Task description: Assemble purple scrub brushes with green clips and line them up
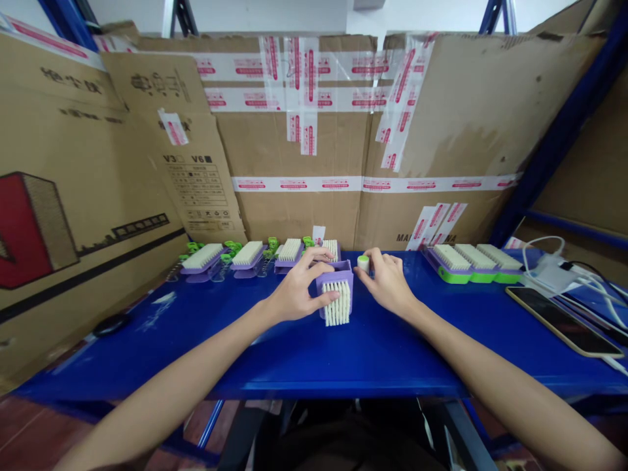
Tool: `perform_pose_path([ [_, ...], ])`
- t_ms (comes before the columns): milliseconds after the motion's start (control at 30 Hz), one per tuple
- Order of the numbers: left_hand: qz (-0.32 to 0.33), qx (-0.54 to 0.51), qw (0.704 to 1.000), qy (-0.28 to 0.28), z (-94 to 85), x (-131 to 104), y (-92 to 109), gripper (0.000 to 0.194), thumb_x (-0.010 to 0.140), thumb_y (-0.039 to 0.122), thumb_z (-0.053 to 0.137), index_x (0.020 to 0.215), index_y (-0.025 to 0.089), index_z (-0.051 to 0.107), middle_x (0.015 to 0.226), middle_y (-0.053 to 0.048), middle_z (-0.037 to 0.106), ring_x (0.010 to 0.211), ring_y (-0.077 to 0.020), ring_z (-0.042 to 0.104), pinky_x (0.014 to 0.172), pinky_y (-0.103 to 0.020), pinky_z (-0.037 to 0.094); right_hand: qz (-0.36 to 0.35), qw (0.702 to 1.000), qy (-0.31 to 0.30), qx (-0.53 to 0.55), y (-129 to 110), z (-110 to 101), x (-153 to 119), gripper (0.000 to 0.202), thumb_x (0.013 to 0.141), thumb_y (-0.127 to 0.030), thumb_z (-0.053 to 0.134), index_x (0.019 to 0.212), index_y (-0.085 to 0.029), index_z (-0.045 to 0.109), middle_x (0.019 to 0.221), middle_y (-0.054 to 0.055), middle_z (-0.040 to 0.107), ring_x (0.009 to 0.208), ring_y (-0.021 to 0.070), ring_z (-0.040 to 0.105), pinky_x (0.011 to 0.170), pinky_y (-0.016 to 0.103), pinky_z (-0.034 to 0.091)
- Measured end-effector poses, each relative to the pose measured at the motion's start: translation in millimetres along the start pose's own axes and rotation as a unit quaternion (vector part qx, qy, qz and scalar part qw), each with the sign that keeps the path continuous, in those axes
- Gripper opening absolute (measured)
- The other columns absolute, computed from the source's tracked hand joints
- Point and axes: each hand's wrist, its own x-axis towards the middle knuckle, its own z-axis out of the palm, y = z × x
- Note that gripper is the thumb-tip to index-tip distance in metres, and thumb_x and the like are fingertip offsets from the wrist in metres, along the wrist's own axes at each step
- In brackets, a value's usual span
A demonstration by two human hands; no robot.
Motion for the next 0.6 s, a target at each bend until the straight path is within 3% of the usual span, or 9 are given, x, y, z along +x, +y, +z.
perform_pose_path([
  [300, 0.027, 0.042, 0.999, 0.005, 1.5, 0, 0, 0.040, 0.106, 0.048, 0.078, 0.133, 0.023, 0.062, 0.143, -0.018, 0.060, 0.138, -0.0360, 0.063, 0.116, -0.062, 0.059, -0.008, 0.992, -0.081, -0.101, 12, 6, -2, 0.017, 0.107, -0.030, 0.068, 0.122, -0.023, 0.063, 0.124, 0.013, 0.080, 0.112, 0.0357, 0.069, 0.093, 0.045, 0.037],
  [600, 0.025, 0.059, 0.998, 0.013, 3.4, -3, -3, 0.045, 0.105, 0.049, 0.079, 0.138, 0.024, 0.062, 0.148, -0.019, 0.057, 0.142, -0.0379, 0.062, 0.120, -0.065, 0.056, -0.014, 0.991, -0.092, -0.100, 17, 12, -4, 0.025, 0.103, -0.027, 0.072, 0.126, -0.024, 0.063, 0.123, 0.012, 0.083, 0.113, 0.0375, 0.067, 0.092, 0.046, 0.036],
])
